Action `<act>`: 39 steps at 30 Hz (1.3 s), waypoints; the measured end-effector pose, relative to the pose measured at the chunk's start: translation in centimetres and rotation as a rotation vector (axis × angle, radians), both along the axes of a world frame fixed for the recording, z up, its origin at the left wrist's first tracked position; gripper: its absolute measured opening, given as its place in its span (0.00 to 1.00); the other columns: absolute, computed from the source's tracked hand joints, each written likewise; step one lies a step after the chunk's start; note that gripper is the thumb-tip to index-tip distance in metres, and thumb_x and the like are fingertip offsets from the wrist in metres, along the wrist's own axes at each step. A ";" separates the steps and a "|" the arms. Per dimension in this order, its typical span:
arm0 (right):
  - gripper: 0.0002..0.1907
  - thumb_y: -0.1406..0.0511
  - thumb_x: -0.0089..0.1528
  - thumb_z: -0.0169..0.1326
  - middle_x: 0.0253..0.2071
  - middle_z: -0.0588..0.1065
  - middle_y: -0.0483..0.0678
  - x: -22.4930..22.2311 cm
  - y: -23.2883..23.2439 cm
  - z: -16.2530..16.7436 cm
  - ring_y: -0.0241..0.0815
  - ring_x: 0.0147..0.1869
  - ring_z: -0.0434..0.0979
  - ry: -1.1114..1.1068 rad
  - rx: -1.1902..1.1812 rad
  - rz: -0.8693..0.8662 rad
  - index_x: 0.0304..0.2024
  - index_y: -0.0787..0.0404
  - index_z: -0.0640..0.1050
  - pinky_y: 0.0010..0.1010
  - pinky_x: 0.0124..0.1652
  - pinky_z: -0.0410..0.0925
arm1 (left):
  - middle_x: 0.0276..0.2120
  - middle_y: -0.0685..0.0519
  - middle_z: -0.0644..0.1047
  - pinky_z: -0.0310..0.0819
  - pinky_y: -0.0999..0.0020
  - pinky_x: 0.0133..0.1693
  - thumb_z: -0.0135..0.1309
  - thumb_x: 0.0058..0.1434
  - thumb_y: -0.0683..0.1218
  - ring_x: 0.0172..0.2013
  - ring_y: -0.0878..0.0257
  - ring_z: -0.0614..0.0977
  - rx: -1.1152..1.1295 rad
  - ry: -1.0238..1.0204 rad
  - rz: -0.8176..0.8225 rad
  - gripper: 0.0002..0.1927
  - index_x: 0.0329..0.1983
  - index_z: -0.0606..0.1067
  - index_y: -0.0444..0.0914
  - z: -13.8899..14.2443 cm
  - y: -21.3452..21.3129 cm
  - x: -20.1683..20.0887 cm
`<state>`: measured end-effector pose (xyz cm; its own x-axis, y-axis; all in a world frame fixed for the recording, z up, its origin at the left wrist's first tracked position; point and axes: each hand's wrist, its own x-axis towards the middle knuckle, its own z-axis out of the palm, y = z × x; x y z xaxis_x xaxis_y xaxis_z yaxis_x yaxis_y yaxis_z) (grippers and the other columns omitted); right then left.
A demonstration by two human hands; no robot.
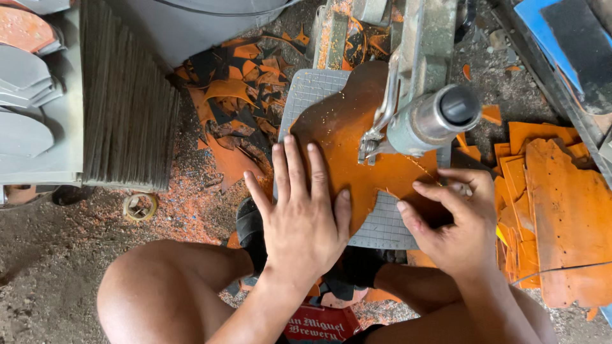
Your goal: The person uses a band saw to cut orange rubber sheets into shoe sole shapes. They guide the material through the blade, rotate it to follow the pattern, and remove the finished pieces.
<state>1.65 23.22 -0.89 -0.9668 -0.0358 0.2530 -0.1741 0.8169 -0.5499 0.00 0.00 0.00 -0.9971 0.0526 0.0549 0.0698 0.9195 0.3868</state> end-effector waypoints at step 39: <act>0.30 0.58 0.68 0.52 0.77 0.50 0.74 -1.3 -4.7 0.6 0.78 0.79 0.47 -0.026 0.186 -0.030 0.69 0.64 0.67 0.61 0.74 0.47 | 0.74 0.36 0.55 0.30 0.15 0.61 0.40 0.69 0.52 0.73 0.42 0.56 -0.093 0.138 -0.239 0.30 0.74 0.63 0.41 -0.1 -2.5 -6.7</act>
